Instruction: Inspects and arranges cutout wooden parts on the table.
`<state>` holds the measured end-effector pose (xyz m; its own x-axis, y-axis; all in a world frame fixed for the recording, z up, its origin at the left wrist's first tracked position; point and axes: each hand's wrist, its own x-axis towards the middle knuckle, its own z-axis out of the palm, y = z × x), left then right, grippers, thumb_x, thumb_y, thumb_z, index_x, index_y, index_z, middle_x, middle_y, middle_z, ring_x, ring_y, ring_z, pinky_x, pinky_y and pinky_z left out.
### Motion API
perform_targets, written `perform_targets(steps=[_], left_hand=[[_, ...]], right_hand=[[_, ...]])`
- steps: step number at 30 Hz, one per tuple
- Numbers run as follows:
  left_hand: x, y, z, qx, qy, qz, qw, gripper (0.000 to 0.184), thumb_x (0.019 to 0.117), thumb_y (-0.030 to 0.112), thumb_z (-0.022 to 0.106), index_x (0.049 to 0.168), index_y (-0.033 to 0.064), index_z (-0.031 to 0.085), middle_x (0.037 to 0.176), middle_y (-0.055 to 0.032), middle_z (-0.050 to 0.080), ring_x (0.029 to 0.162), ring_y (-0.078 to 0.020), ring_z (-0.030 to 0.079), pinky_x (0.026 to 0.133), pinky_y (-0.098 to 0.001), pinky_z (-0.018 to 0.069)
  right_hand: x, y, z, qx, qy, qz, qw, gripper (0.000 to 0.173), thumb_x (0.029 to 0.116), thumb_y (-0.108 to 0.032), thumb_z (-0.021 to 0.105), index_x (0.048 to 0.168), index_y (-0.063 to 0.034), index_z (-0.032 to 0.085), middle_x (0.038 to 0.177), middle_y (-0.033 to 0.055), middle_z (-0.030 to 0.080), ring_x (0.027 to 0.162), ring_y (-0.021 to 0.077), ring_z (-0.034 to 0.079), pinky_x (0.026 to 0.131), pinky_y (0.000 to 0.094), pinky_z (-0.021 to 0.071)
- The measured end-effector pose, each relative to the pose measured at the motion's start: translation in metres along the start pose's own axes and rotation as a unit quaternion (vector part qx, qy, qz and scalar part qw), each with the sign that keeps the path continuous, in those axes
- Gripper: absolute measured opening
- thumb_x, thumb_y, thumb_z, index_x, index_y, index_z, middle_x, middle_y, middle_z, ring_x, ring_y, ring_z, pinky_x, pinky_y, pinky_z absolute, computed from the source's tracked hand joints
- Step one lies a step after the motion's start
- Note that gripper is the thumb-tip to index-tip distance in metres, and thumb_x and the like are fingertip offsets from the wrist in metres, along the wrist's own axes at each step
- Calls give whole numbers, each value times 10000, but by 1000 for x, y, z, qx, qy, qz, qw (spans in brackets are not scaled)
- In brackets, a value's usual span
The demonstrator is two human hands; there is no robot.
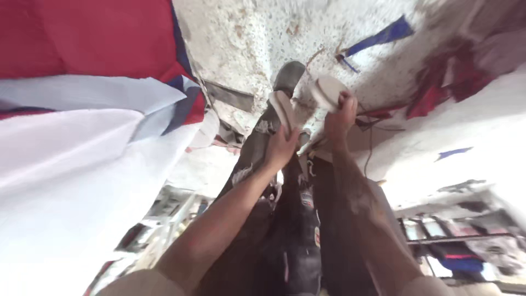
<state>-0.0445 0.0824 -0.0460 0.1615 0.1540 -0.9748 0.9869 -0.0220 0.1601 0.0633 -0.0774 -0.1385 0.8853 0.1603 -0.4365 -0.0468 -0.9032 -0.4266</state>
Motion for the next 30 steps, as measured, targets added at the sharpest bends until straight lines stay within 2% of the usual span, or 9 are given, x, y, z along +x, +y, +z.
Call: perform_targets(steps=[4,10,14,16,19,21,23,26,30], left_hand=[[-73,31,-51,-420,-124,9,899,372,1117,225,398,1363,-37,495,1179,-155,714,1074,-263,716,942,-456,604],[-274,131,-132,-405,-280,128,861,391,1085,313,459,1330,25,555,1141,-107,718,1048,-209,708,929,-427,604],[-381,167,-136,-284,-217,317,878,324,952,131,732,1185,-19,563,1010,-84,726,937,-195,730,871,-415,634],[-425,183,-127,-242,-206,363,876,328,911,91,776,1142,-22,573,989,-100,727,915,-211,735,855,-418,643],[-487,205,-107,-158,-190,423,872,320,909,112,781,1127,-8,581,979,-69,722,919,-181,726,853,-387,641],[-518,225,-84,-110,-210,468,851,327,915,129,777,1139,-8,583,1008,-60,708,951,-170,708,877,-381,627],[-550,239,-53,-60,-259,486,833,311,919,141,772,1133,12,585,1018,-41,703,962,-154,702,879,-372,625],[-585,263,1,20,-347,509,787,260,945,159,746,1113,34,591,1028,-31,694,966,-145,688,879,-365,612],[-610,308,82,252,-306,559,728,325,973,225,719,1180,-5,623,1047,-66,754,863,-182,747,777,-389,662]], right_hand=[[-66,-80,-159,38,148,-284,947,90,921,-67,690,987,-113,731,1229,100,727,1324,348,574,1192,631,333],[-166,-193,-353,42,104,-430,896,296,955,-170,716,1239,-210,642,1416,27,615,1424,267,476,1232,676,199],[-216,-220,-437,125,130,-320,930,399,906,-136,755,1292,-199,678,1505,129,550,1455,357,446,1211,663,315],[-243,-217,-483,231,170,-184,940,550,872,-89,694,1407,-69,569,1572,201,438,1454,389,433,1161,591,451],[-296,-210,-545,489,150,18,859,662,972,-289,650,1528,-48,383,1499,127,527,1307,321,584,1007,536,573],[-327,-208,-572,574,97,31,812,795,940,-412,722,1538,-30,365,1381,138,631,1199,307,661,954,516,604],[-362,-209,-584,596,105,3,796,788,924,-302,776,1509,17,357,1299,122,664,1142,242,687,962,432,615],[-397,-199,-599,611,246,10,753,637,912,-90,774,1416,65,417,1211,135,694,1078,230,717,947,407,629],[-438,-144,-618,597,378,54,705,638,928,-138,772,1420,70,422,1216,138,700,1055,235,729,907,407,650]])
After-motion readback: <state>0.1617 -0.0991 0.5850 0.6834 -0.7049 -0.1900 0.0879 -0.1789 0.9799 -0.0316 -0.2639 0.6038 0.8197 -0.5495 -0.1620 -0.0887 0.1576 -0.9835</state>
